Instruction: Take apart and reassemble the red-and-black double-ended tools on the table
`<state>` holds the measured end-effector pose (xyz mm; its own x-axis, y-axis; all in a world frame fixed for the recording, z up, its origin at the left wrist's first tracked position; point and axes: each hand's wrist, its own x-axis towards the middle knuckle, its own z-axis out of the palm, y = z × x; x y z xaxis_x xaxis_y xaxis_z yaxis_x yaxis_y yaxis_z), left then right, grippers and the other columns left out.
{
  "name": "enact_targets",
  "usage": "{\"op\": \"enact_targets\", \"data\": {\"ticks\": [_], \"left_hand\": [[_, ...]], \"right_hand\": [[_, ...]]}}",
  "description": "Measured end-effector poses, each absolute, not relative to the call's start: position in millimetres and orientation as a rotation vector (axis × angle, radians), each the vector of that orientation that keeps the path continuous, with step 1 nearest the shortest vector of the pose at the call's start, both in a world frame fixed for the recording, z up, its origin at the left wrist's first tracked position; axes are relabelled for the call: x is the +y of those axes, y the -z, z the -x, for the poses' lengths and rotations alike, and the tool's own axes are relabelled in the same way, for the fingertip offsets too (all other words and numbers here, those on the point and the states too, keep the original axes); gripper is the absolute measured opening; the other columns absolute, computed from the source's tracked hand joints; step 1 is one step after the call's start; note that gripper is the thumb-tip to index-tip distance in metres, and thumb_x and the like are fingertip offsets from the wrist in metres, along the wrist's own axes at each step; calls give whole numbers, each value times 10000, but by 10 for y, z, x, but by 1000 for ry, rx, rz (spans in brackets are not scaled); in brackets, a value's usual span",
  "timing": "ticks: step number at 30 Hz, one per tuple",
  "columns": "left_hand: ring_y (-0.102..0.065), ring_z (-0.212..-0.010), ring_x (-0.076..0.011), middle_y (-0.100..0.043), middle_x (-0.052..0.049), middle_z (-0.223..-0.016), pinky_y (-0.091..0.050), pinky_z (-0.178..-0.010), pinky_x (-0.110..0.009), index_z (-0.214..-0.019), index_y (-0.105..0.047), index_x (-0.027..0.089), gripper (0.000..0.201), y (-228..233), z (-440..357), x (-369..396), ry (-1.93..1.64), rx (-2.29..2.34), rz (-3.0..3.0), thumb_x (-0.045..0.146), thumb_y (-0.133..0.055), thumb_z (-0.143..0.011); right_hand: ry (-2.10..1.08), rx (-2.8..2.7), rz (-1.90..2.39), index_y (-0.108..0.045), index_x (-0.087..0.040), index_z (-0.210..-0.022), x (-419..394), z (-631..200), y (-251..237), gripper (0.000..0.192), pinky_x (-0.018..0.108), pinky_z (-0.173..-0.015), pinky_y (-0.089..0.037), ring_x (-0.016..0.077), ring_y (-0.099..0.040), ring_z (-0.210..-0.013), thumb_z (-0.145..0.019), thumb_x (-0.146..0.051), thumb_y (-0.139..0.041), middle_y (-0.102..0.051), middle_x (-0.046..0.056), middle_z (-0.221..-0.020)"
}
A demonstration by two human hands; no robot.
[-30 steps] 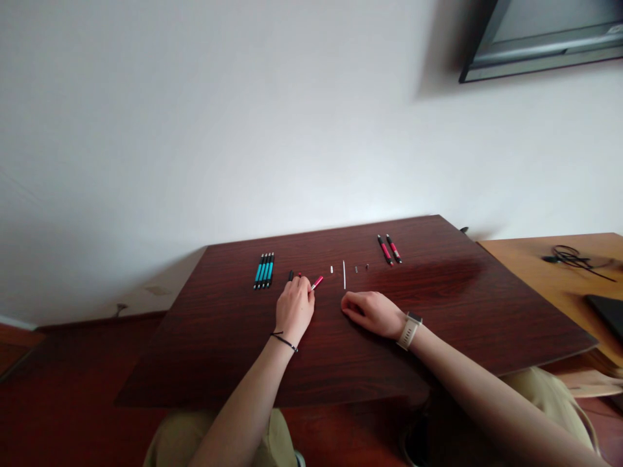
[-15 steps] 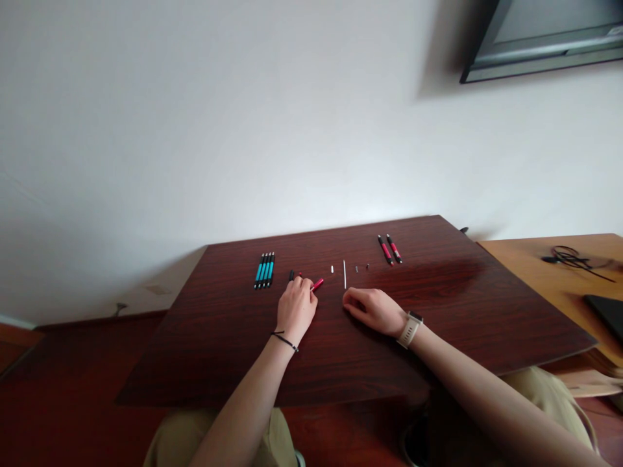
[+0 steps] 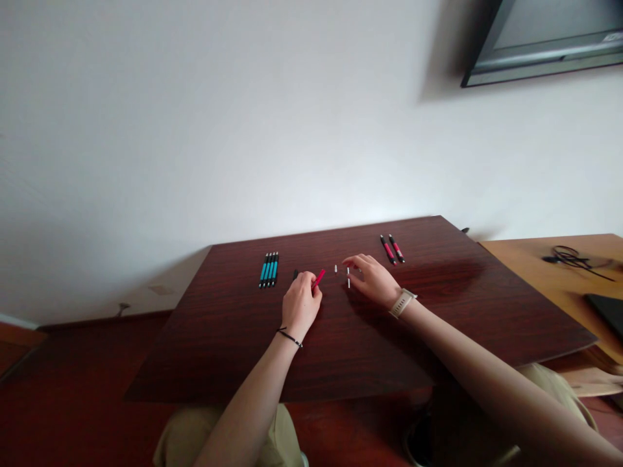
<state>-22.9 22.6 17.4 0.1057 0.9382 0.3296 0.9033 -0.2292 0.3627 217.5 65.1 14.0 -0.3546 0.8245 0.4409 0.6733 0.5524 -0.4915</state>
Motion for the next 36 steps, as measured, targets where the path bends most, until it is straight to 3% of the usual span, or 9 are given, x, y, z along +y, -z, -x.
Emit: {"op": "enact_targets", "data": {"ticks": [7,14,20,29,36], "left_hand": [[-679,-952,-197,-698,-33,-1053,-502,-787,-289,-1021,-576,247,128,-166,225,218,-824,1880,-2261,137,-613,-967],[-675,-920,-197,-683,-30,-1013,-508,-778,-296,-997,-571,244,134,-152,227,222,-832,1799,-2316,120,-609,-964],[-670,-890,-189,-665,-23,-981,-526,-790,-301,-983,-563,239,160,-147,221,229,-876,1693,-2354,87,-600,-949],[-671,-957,-204,-667,-34,-1015,-559,-864,-324,-1063,-601,242,175,-175,148,194,-885,1481,-2480,98,-608,-964],[-672,-1024,-216,-674,-46,-1064,-573,-925,-349,-1120,-635,251,213,-187,149,186,-923,1446,-2502,95,-594,-981]], "right_hand": [[-309,-2178,1306,-547,-214,-1445,979,-1953,-2,570,432,-1025,-495,298,-660,-1145,-911,-206,-745,-774,83,-1187],[-323,-2189,1363,-581,-229,-1415,1027,-1857,2,497,356,-920,-522,249,-715,-1008,-941,-149,-706,-806,40,-1013],[-420,-2091,1271,-593,-262,-1390,803,-1962,-40,468,284,-798,-552,198,-750,-882,-940,-158,-663,-789,7,-981],[-631,-1936,1104,-587,-278,-1395,497,-2168,-84,535,290,-829,-605,172,-755,-862,-882,-135,-637,-747,9,-1020],[-599,-1927,1046,-602,-273,-1370,481,-2159,-118,464,310,-844,-610,181,-748,-856,-919,-172,-645,-754,10,-985]]}}
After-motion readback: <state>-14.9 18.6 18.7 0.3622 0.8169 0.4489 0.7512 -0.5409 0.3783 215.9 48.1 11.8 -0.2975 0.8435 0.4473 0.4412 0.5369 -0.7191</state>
